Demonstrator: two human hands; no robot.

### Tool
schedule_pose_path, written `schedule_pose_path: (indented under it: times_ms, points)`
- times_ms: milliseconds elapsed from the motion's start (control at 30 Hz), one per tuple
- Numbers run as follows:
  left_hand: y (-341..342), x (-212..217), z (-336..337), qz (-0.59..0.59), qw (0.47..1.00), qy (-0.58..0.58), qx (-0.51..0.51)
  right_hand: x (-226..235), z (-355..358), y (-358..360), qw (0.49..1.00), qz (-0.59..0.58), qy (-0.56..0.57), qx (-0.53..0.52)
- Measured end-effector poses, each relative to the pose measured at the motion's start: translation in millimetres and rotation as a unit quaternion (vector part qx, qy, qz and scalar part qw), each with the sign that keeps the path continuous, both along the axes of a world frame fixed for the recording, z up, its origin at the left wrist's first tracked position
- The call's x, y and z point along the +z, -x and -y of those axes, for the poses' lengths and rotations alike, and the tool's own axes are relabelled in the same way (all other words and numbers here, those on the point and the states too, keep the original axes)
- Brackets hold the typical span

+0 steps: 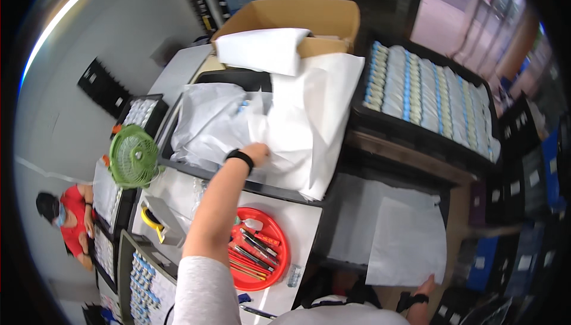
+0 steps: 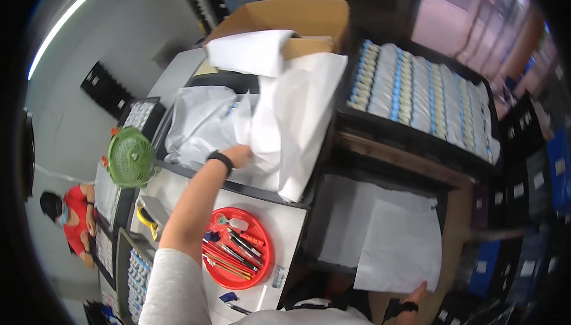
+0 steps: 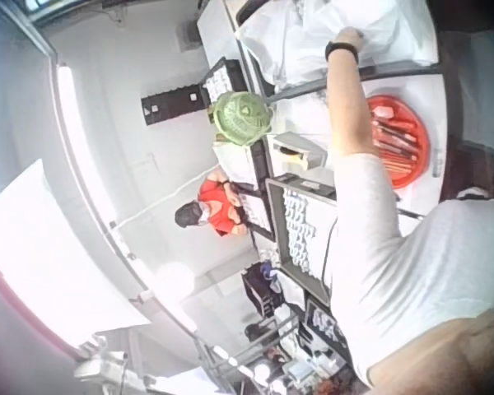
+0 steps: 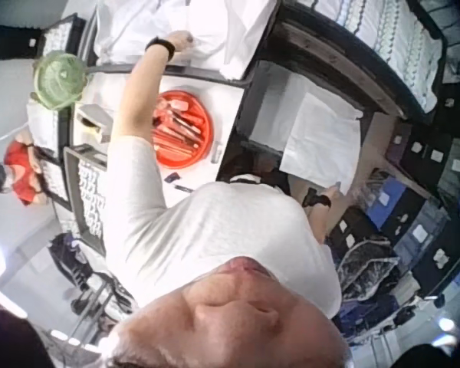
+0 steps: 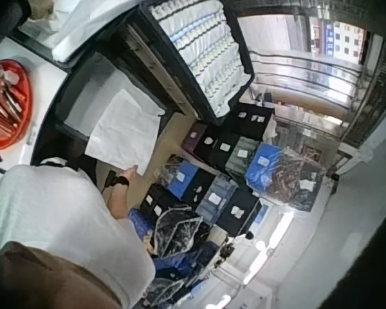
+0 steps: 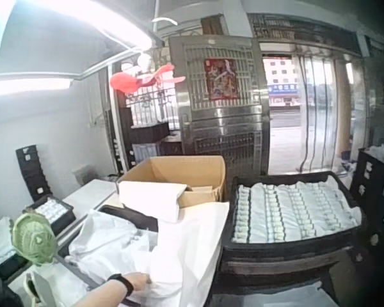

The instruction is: The person lines a tray with white paper, then picks up small blue and white figurines from a bin and assembles them by hand. The person repeatedly picks up figurines, attaches parts, and places them on the table.

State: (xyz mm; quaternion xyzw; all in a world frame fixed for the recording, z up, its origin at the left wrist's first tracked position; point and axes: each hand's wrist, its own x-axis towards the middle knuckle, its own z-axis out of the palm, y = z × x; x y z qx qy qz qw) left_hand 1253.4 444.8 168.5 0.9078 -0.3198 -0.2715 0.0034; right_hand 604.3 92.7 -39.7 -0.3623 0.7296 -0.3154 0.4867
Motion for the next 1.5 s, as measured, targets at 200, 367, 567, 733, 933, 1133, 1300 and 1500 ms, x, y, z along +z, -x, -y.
schedule_pose_path:
  times_ms: [200,367,567,733,933,1133,1300,1500]
  points:
    - [9.8,9.0,24.3,-0.08,0.996,-0.023,-0.02,-66.3,30.3,28.4,0.996,-0.065,-0.057,0.009]
    - [16.0,61.8,5.7,0.147,0.989,0.029,0.01,20.8,-11.3,-41.7,0.989,0.132,-0.03,0.057]
    - [180.3,164.6,46.9,0.088,0.88,0.459,0.078,62.7,-21.3,-93.7,0.995,0.071,0.029,0.067]
    - [306.2,72.1,129.4,-0.261,0.89,0.374,0.021,81.4,-32.0,-109.2,0.973,0.103,0.049,0.199]
    - [431.3,-83.9,178.6,-0.019,0.967,0.24,0.082,85.1,-32.3,-116.8,0.946,0.267,-0.023,0.182]
    - [444.0,-152.4,165.6,-0.054,0.87,0.207,0.444,78.3,12.3,-94.0,0.941,0.302,-0.085,0.129]
    - [441.1,-97.9,238.9,-0.201,0.83,0.366,0.37,74.3,18.7,-99.9,0.93,0.189,0.024,0.314]
    - [455.5,-95.8,299.6,-0.31,0.792,0.407,0.334,97.0,6.6,-114.5,0.872,0.188,0.086,0.443]
